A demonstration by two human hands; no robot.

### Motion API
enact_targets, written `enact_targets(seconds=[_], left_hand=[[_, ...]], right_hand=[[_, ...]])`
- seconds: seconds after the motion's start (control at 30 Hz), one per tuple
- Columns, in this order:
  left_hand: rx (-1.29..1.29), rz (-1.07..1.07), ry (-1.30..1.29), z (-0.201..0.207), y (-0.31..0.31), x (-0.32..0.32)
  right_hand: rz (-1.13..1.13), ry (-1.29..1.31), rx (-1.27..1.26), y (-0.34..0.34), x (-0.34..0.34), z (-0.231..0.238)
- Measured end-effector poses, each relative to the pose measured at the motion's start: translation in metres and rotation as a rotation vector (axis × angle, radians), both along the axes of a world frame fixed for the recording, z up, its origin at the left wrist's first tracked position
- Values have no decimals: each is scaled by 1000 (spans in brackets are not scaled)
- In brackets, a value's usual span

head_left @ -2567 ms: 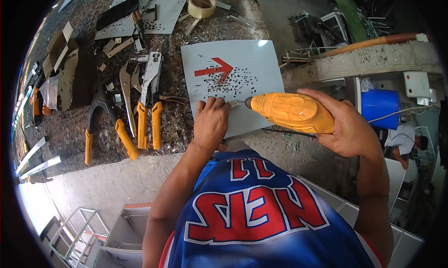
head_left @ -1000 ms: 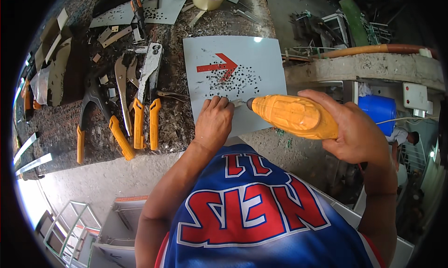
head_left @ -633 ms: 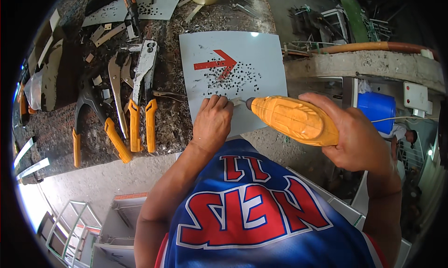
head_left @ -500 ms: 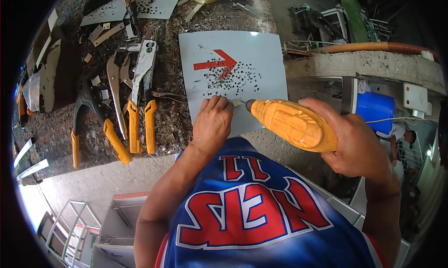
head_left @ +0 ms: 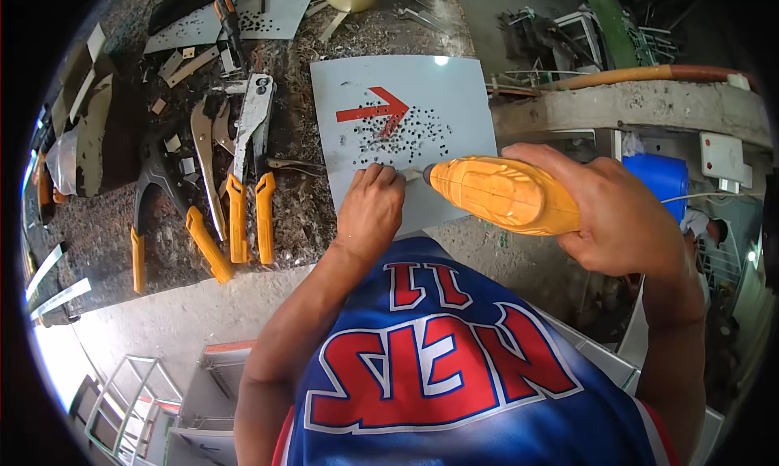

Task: The person tightens a drill bit into an electric drill, drills holes into a metal sheet, and then loosens the drill chuck to adjust the bit.

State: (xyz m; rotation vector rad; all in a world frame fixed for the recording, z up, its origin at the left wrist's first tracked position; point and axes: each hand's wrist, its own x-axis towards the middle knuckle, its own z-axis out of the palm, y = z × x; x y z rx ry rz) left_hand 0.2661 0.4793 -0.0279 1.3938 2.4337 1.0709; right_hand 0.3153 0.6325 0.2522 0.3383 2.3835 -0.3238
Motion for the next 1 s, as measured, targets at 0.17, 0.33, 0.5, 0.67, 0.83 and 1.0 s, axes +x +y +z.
enact_targets(seconds=[0.17,0.33,0.5,0.67,0.83,1.0], left_hand=[[1,-18,6,-3,-1,-3],[-33,-8,44,-1,1,-5],[-62,-41,67,7,0,-9],[-164,-178,313,36,13,-56],[-77,-206,147,23,15,-79],[-237,249,-104,28,17,-49]], right_hand=[[103,-29,62,-5,-2,2],[95,42,-11,-3,-5,0],[20,194,-91,13,24,28],[-214,610,-256,29,69,41],[-321,636,-246,53,99,20],[-437,541,-348,68,117,-1]])
